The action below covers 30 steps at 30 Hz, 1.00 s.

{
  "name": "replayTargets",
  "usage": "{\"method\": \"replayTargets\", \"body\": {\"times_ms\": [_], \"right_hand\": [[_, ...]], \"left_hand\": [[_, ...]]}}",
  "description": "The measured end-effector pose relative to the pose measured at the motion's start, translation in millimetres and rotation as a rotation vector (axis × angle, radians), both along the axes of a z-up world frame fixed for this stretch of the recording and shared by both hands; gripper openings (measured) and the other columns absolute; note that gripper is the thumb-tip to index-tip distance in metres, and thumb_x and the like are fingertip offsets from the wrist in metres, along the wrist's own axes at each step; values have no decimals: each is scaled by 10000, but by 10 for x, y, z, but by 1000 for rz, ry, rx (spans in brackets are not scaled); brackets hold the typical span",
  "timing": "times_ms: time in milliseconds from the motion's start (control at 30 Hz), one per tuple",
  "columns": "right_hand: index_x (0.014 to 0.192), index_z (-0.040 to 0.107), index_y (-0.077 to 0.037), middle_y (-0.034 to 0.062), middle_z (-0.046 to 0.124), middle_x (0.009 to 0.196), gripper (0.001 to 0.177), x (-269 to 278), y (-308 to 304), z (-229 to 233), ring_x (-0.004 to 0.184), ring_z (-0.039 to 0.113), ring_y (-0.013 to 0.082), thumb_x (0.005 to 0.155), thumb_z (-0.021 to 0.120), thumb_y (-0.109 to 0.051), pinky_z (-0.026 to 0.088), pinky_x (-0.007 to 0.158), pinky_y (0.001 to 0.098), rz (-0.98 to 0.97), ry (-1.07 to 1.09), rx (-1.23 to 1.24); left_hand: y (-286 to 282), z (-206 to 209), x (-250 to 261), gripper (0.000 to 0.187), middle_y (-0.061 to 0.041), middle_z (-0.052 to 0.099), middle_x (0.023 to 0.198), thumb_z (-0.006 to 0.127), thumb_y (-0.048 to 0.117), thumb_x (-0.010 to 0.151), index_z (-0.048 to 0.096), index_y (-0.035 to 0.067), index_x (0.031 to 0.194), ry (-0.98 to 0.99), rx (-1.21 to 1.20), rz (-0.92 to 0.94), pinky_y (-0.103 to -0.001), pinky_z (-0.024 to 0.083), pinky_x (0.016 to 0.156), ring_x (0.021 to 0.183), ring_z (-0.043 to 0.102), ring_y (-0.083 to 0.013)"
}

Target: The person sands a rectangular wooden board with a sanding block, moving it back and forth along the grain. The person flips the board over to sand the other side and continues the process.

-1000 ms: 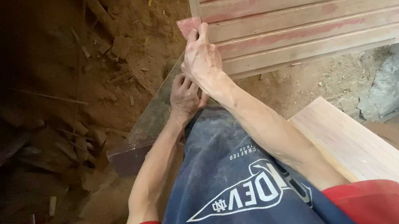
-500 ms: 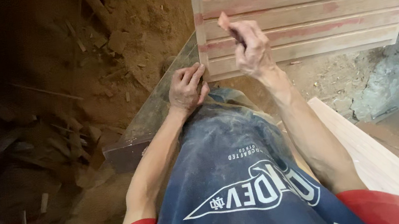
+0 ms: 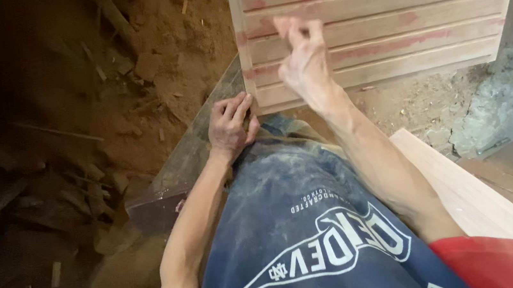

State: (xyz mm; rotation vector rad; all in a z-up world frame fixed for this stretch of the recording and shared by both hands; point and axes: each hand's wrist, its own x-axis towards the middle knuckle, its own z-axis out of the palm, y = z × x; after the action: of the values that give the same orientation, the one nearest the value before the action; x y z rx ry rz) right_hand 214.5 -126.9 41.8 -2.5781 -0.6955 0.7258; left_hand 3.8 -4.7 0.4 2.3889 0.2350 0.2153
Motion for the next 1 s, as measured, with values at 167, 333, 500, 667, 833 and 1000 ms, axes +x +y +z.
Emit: {"method": "replayTargets", "body": {"times_ms": [167, 333, 500, 667, 833, 1000], "right_hand": [[1375, 589, 76, 192, 586, 1218, 622, -49, 253, -357, 1028, 546, 258, 756, 540, 122, 592, 781, 317, -277, 221, -6], [1312, 651, 28, 161, 609, 1222, 547, -386, 369, -361, 1033, 602, 240, 768, 614, 69, 598, 839, 333, -135, 35, 163], [1351, 643, -10, 224, 567, 1127, 590, -495, 438, -54, 964, 609, 358, 762, 665, 17, 582, 763, 434, -31, -21, 99], [1338, 644, -1, 218, 587, 1205, 559, -504, 388, -51, 1095, 603, 338, 788, 575, 73, 631, 876, 409, -18, -92, 217], [1304, 647, 20, 214, 608, 1227, 559, -431, 465, -106, 1045, 572, 348, 757, 555, 87, 599, 788, 391, -25, 27, 157], [1221, 683, -11, 191, 656, 1160, 502, -130, 453, 89, 1047, 543, 317, 747, 533, 56, 526, 913, 405, -279, 144, 48]], "left_hand": [[11, -10, 12, 492, -85, 674, 1284, 763, 168, 806, 666, 71, 1279, 8, -12, 12, -396, 519, 985, 1094, 601, -290], [12, -52, 15, 492, -87, 673, 1263, 760, 198, 805, 657, 68, 1269, -17, 9, 17, -406, 515, 967, 1071, 597, -289], [30, -67, -39, 510, -69, 669, 1282, 761, 187, 809, 654, 88, 1298, -4, -3, 16, -385, 527, 981, 1088, 596, -273], [41, -24, -27, 499, -56, 670, 1270, 770, 204, 797, 653, 95, 1270, -2, 0, 13, -385, 524, 970, 1081, 593, -281], [74, -41, -49, 507, -90, 663, 1281, 774, 201, 825, 647, 52, 1292, 4, 18, -32, -394, 517, 956, 1074, 595, -287], [32, -66, -42, 490, -78, 667, 1287, 773, 196, 826, 660, 68, 1285, -15, -3, 3, -388, 522, 965, 1067, 604, -285]]}}
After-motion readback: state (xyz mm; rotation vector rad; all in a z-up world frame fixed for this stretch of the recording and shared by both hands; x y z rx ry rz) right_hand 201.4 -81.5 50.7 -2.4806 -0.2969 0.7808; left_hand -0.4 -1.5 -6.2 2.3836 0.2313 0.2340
